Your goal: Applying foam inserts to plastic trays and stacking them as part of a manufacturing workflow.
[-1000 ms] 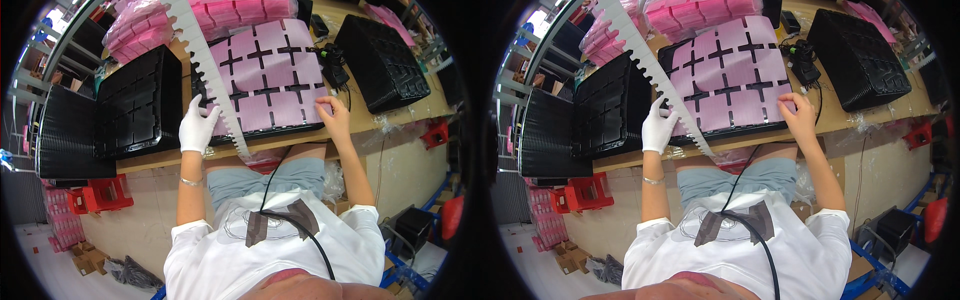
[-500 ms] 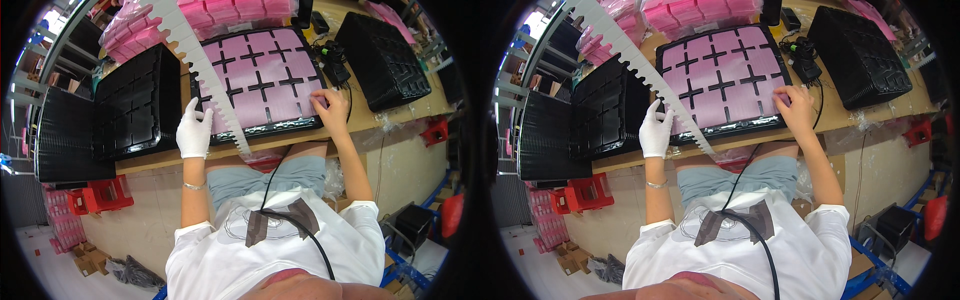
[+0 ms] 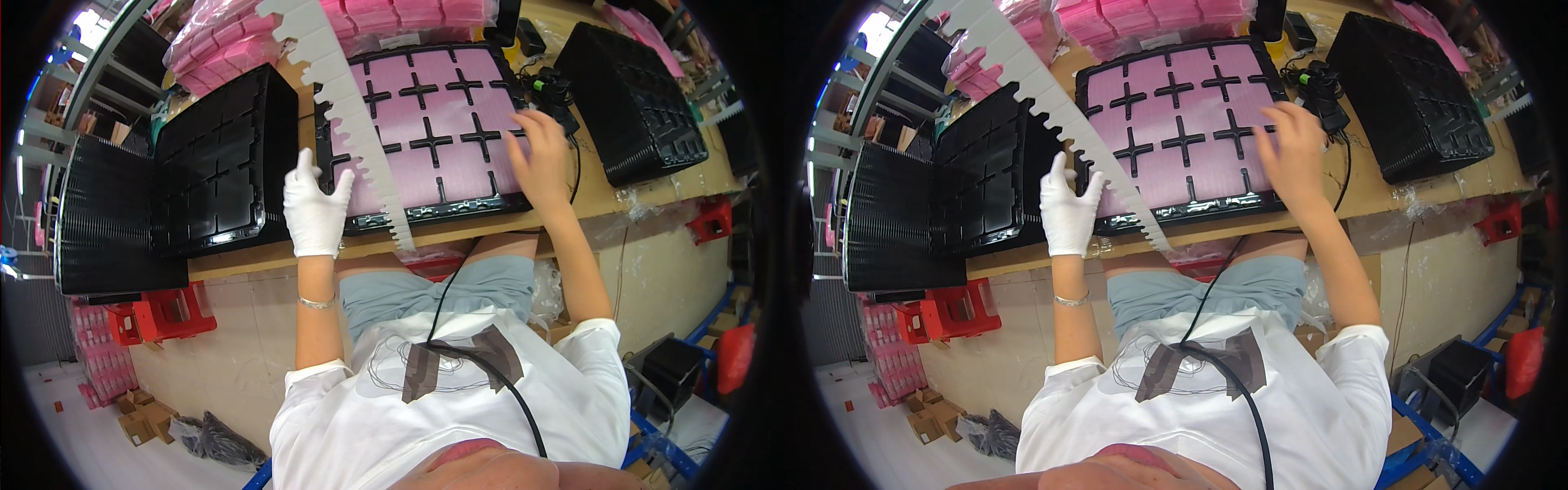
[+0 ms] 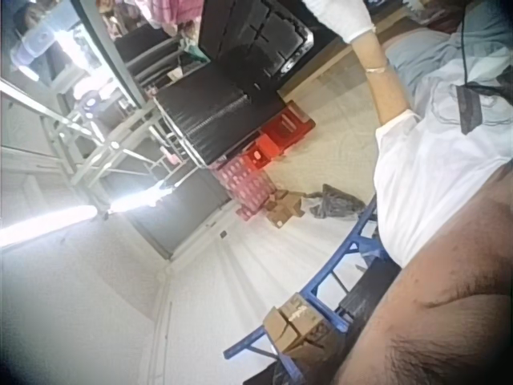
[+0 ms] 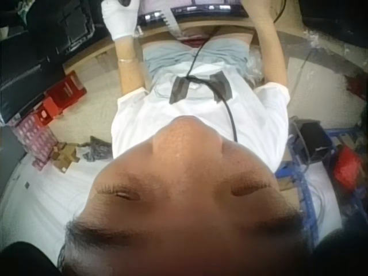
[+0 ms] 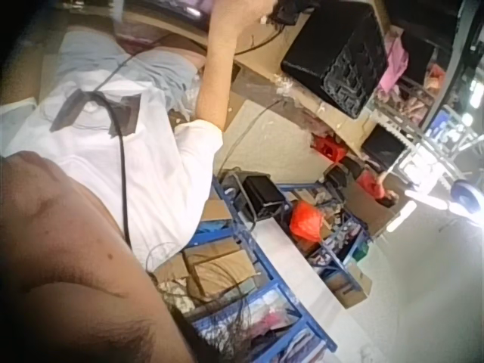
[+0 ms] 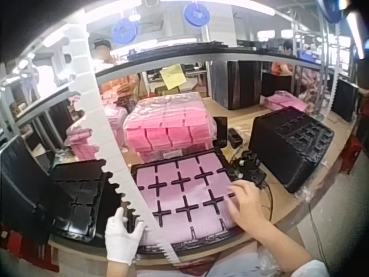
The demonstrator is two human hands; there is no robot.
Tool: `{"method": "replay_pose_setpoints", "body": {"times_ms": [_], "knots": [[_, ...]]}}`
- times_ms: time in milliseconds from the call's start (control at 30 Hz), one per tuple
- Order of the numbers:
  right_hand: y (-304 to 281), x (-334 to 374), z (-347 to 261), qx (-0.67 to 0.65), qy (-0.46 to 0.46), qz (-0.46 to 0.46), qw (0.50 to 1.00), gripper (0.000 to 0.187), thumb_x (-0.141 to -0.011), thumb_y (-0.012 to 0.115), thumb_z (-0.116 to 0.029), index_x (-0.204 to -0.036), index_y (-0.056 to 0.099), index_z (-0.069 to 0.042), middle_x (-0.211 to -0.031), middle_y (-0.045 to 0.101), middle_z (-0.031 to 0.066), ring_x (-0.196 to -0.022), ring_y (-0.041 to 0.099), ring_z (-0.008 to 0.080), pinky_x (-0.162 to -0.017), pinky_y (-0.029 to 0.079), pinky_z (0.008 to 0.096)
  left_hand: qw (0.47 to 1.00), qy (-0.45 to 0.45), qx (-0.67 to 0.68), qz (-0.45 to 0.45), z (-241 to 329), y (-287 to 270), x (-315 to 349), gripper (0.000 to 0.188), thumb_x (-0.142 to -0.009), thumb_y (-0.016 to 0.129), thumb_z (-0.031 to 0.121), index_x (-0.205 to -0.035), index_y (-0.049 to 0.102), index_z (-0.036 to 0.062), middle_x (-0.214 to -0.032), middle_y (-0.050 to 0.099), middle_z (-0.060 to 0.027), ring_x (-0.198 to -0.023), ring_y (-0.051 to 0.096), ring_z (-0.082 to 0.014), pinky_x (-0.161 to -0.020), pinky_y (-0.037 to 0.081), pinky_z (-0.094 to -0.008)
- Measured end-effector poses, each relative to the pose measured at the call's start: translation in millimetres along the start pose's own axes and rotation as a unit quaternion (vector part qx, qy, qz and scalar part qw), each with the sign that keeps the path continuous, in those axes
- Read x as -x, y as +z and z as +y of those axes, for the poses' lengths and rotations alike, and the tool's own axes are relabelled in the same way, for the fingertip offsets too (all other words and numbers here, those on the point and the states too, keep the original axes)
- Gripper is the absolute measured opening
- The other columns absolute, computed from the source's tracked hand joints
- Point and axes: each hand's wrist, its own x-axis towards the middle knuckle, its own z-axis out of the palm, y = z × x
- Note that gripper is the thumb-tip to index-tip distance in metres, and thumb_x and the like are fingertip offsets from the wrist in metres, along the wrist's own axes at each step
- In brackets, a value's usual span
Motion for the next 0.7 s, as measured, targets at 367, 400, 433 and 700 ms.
{"method": "replay_pose_setpoints", "body": {"times_ms": [367, 400, 433, 700], "knots": [[104, -47, -29, -0.04, -0.236, -0.179, 0.954, 0.041, -0.099, 0.047, -0.033, -0.127, 0.059, -0.005, -0.133, 0.059, 0.0123, -0.128, 0.051, 0.0268, -0.112, 0.03, 0.0538, 0.982, 0.143, -0.098, 0.077, 3, 16, -36, 0.068, -0.08, 0.076, 0.033, -0.132, 0.049, -0.0011, -0.131, 0.053, -0.0203, -0.117, 0.054, -0.0376, -0.095, 0.048, -0.0463], [100, -63, -20, -0.011, -0.218, -0.172, 0.961, 0.039, -0.1, 0.047, -0.028, -0.129, 0.058, -0.004, -0.135, 0.058, 0.0141, -0.128, 0.051, 0.0287, -0.112, 0.03, 0.0528, 0.979, 0.155, -0.11, 0.073, 1, 13, -42, 0.067, -0.081, 0.074, 0.035, -0.131, 0.049, -0.0011, -0.132, 0.053, -0.02, -0.118, 0.054, -0.0371, -0.096, 0.047, -0.0459], [104, -75, -7, -0.062, -0.111, -0.113, 0.985, 0.033, -0.095, 0.047, -0.024, -0.114, 0.065, -0.003, -0.123, 0.064, 0.0138, -0.12, 0.056, 0.0289, -0.11, 0.034, 0.0507, 0.976, 0.169, -0.117, 0.067, 1, 11, -49, 0.066, -0.082, 0.072, 0.036, -0.131, 0.049, -0.0012, -0.132, 0.053, -0.0197, -0.119, 0.053, -0.0365, -0.096, 0.047, -0.0456], [117, -78, 80, 0.091, -0.104, -0.228, 0.964, 0.049, -0.102, 0.038, -0.036, -0.139, 0.05, -0.007, -0.15, 0.045, 0.0083, -0.139, 0.04, 0.0187, -0.117, 0.018, 0.0552, 0.963, 0.254, -0.08, 0.029, 20, 78, -143, 0.064, -0.091, 0.056, 0.048, -0.134, 0.05, 0.0011, -0.141, 0.05, -0.016, -0.132, 0.045, -0.0308, -0.109, 0.034, -0.0465]]}}
